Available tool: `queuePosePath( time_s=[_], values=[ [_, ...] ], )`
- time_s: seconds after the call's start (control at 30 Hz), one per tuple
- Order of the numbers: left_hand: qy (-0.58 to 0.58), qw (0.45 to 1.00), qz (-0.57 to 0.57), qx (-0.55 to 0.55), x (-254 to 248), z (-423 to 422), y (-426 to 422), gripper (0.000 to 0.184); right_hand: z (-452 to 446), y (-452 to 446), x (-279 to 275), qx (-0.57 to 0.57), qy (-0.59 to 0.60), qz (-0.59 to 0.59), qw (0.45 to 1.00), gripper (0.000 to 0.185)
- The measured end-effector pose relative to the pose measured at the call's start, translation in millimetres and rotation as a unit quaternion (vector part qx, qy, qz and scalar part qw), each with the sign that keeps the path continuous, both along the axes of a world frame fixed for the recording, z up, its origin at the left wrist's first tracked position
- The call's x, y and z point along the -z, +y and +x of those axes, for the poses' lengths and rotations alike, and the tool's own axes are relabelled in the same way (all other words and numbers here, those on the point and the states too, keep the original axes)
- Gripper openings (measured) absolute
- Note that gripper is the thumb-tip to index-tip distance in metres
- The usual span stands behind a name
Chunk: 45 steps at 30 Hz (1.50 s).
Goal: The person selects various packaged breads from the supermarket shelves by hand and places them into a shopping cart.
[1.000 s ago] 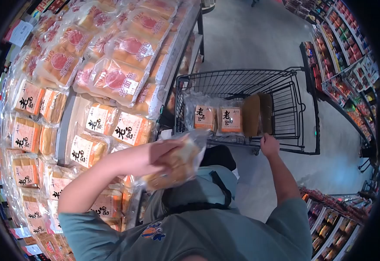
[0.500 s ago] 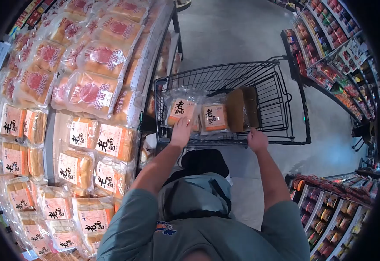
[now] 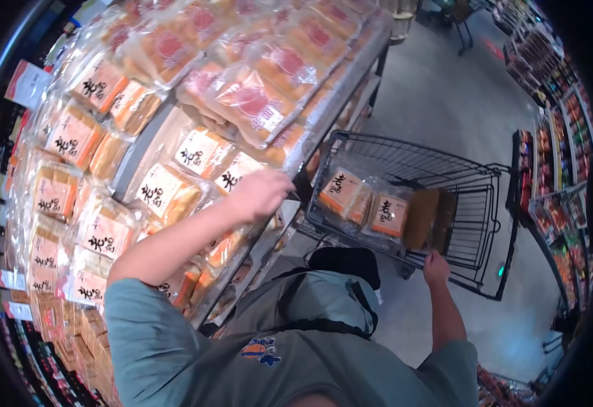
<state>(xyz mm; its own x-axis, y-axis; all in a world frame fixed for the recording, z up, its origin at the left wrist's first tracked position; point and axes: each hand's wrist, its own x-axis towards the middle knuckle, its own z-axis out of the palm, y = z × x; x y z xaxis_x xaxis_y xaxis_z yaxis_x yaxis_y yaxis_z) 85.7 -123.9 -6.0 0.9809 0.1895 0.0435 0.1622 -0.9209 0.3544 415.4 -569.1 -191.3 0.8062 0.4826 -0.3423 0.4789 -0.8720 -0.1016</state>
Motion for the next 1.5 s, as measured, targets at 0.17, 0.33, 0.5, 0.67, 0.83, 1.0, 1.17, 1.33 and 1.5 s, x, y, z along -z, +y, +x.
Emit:
queuePosePath(
  time_s=[0.17, 0.33, 0.5, 0.67, 0.83, 1.0, 1.17, 1.33, 1.5],
  values=[
    [0.036, 0.953, 0.146, -0.262, -15, -95, 62, 0.040, -2, 0, -3, -0.017, -0.022, 0.015, 1.000, 0.025],
    [0.272, 0.869, 0.271, -0.313, 17, -139, 69, 0.055, 3, -1, 3, -0.025, -0.039, 0.029, 0.998, 0.025],
    [0.295, 0.868, 0.212, -0.340, -19, -140, 75, 0.045, 1, -2, 0, -0.016, -0.031, 0.015, 0.999, 0.026],
    [0.001, 0.923, 0.166, -0.346, -71, -146, 63, 0.039, 0, -1, -10, -0.004, -0.017, -0.006, 1.000, 0.028],
    [-0.209, 0.919, -0.042, -0.330, -97, -141, 12, 0.034, 2, -6, -5, -0.014, -0.016, 0.033, 0.999, 0.028],
    [-0.173, 0.965, -0.128, -0.149, -117, -93, -62, 0.039, 7, -11, 3, -0.034, -0.015, 0.032, 0.999, 0.029],
    [-0.107, 0.990, -0.050, 0.083, -86, -5, -95, 0.031, 9, -9, 4, -0.039, -0.006, 0.011, 0.999, 0.030],
    [-0.112, 0.980, -0.059, 0.155, -25, 90, -110, 0.027, 9, -10, 4, -0.037, -0.010, 0.022, 0.999, 0.030],
    [-0.099, 0.974, -0.123, 0.162, 65, 183, -119, 0.026, 6, -5, -4, -0.014, -0.005, 0.013, 1.000, 0.030]
  ],
)
